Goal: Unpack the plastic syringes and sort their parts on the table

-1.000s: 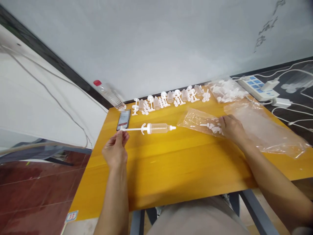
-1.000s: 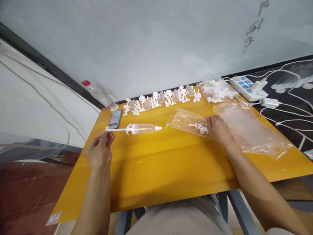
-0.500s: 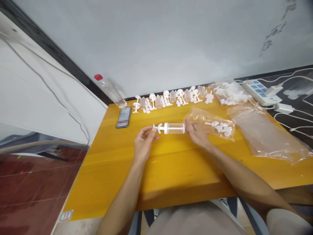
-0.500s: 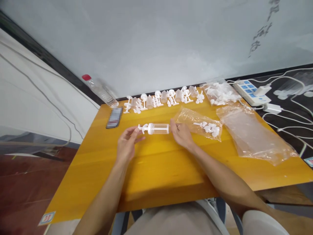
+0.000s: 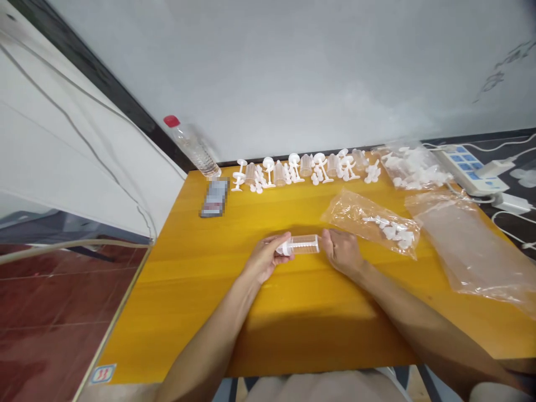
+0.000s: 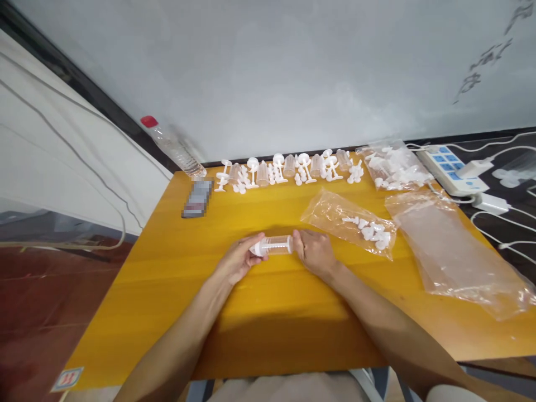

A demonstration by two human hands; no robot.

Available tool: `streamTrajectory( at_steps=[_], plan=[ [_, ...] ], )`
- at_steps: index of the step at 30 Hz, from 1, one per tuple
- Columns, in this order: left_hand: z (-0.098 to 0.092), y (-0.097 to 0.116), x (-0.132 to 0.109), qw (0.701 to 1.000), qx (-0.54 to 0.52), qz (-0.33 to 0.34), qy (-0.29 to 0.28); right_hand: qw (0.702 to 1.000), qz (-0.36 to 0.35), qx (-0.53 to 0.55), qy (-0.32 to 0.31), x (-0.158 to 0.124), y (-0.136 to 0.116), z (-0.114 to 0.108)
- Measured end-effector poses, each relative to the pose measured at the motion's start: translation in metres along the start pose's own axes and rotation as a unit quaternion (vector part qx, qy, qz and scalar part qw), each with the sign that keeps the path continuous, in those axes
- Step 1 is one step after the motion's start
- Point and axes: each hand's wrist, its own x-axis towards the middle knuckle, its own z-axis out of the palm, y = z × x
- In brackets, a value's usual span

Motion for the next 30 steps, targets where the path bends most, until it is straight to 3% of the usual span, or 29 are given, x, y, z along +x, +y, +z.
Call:
streamTrajectory(
  at_steps=[3, 6, 8, 11, 13, 18, 20, 26, 30],
  plan=[
    [-0.005, 0.004, -0.001, 0.992, 0.047, 0.113, -0.004, 0.994, 0.069, 0.084, -0.008, 0.001, -0.001, -0.004],
    [-0.010, 0.005, -0.004, 0.964, 0.116, 0.240, -0.023, 0.956, 0.185, 0.196, -0.111, 0.000, 0.001, -0.006],
    [-0.011, 0.004, -0.003, 0.968, 0.104, 0.229, -0.026, 0.954, 0.180, 0.207, -0.120, -0.002, 0.003, -0.005],
    [-0.013, 0.001, 0.004, 0.992, 0.021, 0.123, 0.012, 0.973, 0.084, 0.208, -0.049, -0.004, 0.005, -0.001],
    [-0.015, 0.001, 0.008, 0.996, -0.013, 0.088, 0.021, 0.964, 0.057, 0.256, -0.048, -0.004, 0.004, 0.001],
    [-0.028, 0.006, 0.007, 0.981, 0.032, 0.191, -0.031, 0.916, 0.182, 0.331, -0.135, -0.002, 0.002, -0.004],
    [-0.032, 0.010, 0.006, 0.980, 0.044, 0.192, -0.032, 0.908, 0.189, 0.340, -0.154, -0.001, 0.001, -0.006],
    [-0.047, 0.037, 0.003, 0.997, -0.032, 0.058, 0.047, 0.925, 0.055, 0.361, -0.108, 0.017, -0.021, 0.009],
    [-0.078, 0.059, -0.004, 0.991, -0.088, 0.038, 0.090, 0.932, -0.095, 0.335, -0.101, 0.051, -0.047, 0.026]
  ],
)
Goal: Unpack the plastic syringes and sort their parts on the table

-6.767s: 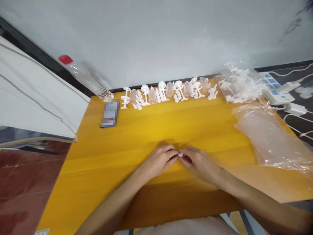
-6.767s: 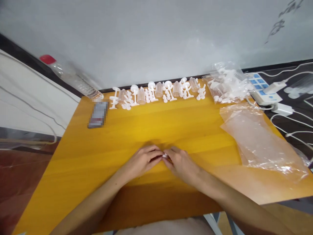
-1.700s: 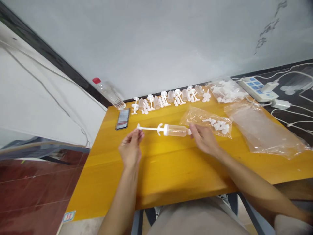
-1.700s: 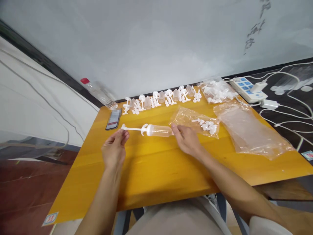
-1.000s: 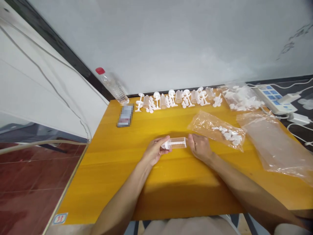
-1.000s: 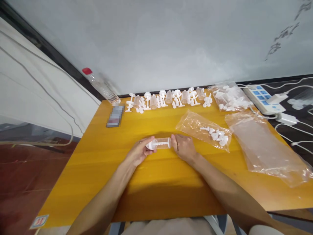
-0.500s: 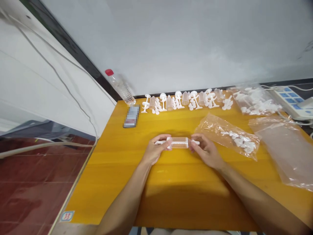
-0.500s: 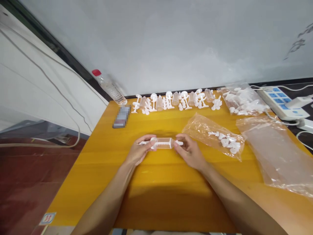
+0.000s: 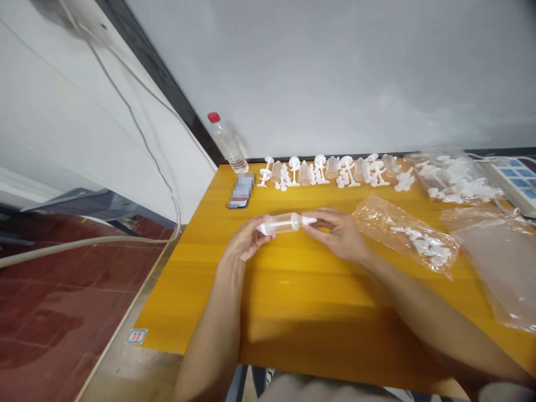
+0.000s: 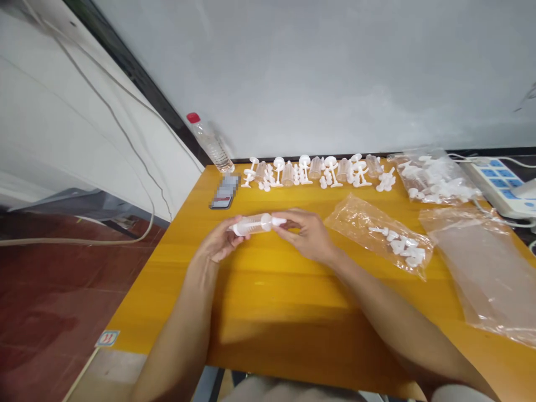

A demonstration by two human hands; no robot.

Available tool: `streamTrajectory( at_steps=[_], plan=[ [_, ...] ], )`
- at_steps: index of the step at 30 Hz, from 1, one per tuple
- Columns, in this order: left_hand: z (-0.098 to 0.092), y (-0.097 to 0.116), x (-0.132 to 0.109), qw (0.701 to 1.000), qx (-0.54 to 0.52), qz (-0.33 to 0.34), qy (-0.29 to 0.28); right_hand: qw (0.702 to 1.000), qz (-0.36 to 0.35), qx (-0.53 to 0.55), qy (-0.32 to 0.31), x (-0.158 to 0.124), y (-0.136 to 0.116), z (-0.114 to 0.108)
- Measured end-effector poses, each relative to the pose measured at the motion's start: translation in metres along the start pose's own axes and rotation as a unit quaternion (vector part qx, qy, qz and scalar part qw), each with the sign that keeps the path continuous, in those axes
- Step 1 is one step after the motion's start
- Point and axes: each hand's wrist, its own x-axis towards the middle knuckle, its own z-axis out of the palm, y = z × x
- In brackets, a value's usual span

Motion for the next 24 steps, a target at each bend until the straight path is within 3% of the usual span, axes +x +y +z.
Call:
streamTrajectory(
  at_steps=[3, 6, 9, 14, 18, 20, 24],
  plan=[
    [-0.028, 0.019, 0.001, 0.995, -0.064, 0.024, 0.079, 0.997, -0.052, -0.057, -0.004, 0.038, 0.004, 0.012],
    [-0.047, 0.030, 0.001, 0.972, -0.151, 0.098, 0.149, 0.969, 0.022, -0.241, -0.049, 0.074, 0.020, 0.028],
    [-0.048, 0.033, 0.003, 0.953, -0.201, 0.161, 0.161, 0.916, 0.103, -0.369, -0.115, 0.103, 0.043, 0.049],
    [-0.046, 0.032, 0.005, 0.954, -0.206, 0.157, 0.153, 0.895, 0.129, -0.405, -0.138, 0.130, 0.068, 0.070],
    [-0.046, 0.029, 0.007, 0.950, -0.212, 0.167, 0.154, 0.899, 0.131, -0.397, -0.130, 0.124, 0.062, 0.064],
    [-0.038, 0.025, 0.008, 0.949, -0.204, 0.184, 0.154, 0.916, 0.133, -0.355, -0.128, 0.113, 0.053, 0.060],
    [-0.011, 0.010, 0.003, 0.958, -0.147, 0.226, 0.092, 0.985, 0.129, -0.029, -0.110, 0.096, 0.031, 0.061]
  ],
)
